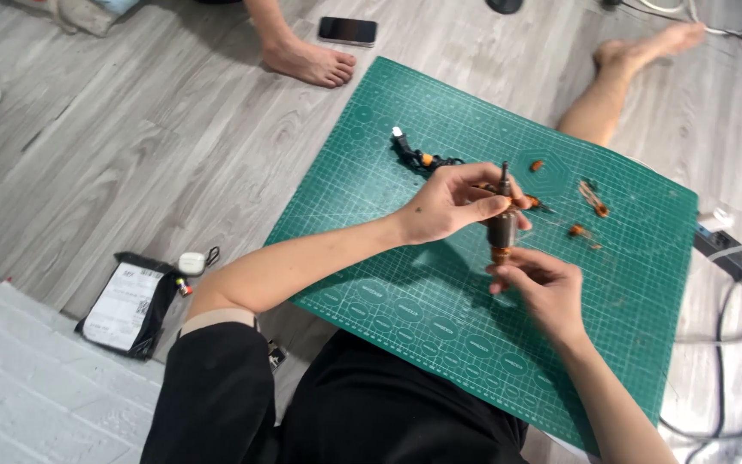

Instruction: Disassembling a motor rotor assembly using a manual screwdriver on a cutting mat.

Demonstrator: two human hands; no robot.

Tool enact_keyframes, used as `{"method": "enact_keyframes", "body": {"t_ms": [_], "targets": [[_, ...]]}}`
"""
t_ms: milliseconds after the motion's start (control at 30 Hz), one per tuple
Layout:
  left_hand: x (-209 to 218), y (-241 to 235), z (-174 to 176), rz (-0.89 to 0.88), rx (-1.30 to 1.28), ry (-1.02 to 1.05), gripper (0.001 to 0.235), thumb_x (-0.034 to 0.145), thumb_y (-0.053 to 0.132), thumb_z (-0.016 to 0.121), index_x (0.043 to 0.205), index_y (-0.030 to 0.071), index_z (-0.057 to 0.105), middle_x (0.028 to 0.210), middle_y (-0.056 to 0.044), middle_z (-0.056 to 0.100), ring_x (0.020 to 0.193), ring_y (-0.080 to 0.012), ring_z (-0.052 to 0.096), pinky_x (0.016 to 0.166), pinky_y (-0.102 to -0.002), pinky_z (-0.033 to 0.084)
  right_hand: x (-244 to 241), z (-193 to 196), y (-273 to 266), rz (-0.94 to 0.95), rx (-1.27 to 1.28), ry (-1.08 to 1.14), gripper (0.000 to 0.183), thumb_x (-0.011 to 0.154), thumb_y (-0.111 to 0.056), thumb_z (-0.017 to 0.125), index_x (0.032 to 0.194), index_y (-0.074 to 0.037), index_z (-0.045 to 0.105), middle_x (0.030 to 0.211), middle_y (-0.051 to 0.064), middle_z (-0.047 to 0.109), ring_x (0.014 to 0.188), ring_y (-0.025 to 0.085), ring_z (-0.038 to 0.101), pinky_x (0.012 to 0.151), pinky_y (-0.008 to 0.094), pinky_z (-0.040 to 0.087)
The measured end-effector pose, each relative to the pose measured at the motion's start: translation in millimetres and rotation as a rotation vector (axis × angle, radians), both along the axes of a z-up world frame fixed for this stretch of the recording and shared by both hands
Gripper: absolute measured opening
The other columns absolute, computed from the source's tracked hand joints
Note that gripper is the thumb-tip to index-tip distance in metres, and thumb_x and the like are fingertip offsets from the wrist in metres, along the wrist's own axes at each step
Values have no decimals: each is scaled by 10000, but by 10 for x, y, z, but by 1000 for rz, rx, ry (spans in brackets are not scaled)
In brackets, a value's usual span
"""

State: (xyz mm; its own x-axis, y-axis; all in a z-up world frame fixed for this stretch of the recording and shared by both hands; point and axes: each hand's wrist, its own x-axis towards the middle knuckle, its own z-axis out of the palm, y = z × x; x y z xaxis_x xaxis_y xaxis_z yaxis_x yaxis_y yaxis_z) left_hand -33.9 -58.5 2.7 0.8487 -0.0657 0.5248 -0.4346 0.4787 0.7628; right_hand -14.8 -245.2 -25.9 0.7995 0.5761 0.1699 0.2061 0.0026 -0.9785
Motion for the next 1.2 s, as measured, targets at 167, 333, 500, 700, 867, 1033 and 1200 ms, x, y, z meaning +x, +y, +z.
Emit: {"method": "enact_keyframes", "body": {"t_ms": [167, 333, 500, 700, 867, 1033, 1200], "targets": [[17, 29, -30, 61, -2, -29, 107, 870, 79, 518, 963, 47, 561, 900, -90, 603, 838, -221, 620, 665, -308, 559, 15, -69, -26, -50, 60, -42, 163, 731, 60, 600, 891, 68, 573, 686, 187, 600, 431, 200, 565, 433, 279, 459], [17, 56, -23, 131, 105, -61, 101, 858, 82, 528, 949, 60, 566, 875, -77, 610, 824, -213, 625, 657, -310, 565, 58, -88, -65, -61, 43, -163, 102, 765, 43, 589, 868, 42, 591, 634, 156, 587, 357, 122, 477, 370, 214, 397], [-50, 37, 26, 295, 227, -53, 89, 847, 112, 541, 927, 86, 571, 813, -56, 628, 806, -201, 629, 628, -292, 553, -63, 67, 2, -24, -34, -438, 95, 750, 22, 583, 814, -10, 645, 451, 66, 538, 319, 77, 407, 331, 185, 321], [-48, 137, 127, 346, 313, 68, 104, 778, 122, 580, 876, 89, 571, 767, -15, 621, 720, -118, 643, 576, -203, 544, -21, 149, -170, -235, -264, -439, 113, 817, 40, 485, 807, -5, 588, 567, -1, 464, 444, 58, 297, 418, 181, 232], [3, 233, 267, 421, 175, 178, 99, 794, 112, 542, 843, 26, 532, 586, -58, 583, 363, -121, 534, 305, -215, 461, 273, 152, -441, -386, 64, -69, 153, 873, -31, 435, 727, -69, 460, 630, 3, 426, 557, 67, 365, 566, 185, 366], [241, 436, 103, 667, 302, 124, 90, 787, 80, 555, 843, 11, 537, 730, -129, 598, 528, -182, 639, 367, -207, 576, 273, 569, -434, -201, 238, 164, 313, 863, -176, 379, 558, -177, 303, 468, -55, 203, 465, 58, 222, 591, 222, 288], [226, 485, 195, 757, 503, 77, 57, 759, 28, 564, 807, 56, 560, 707, -41, 611, 496, -84, 565, 420, -165, 482, 335, 641, -506, 21, 480, 411, 292, 815, -219, 423, 528, -170, 391, 625, 14, 403, 732, 161, 426, 892, 347, 357]]}}
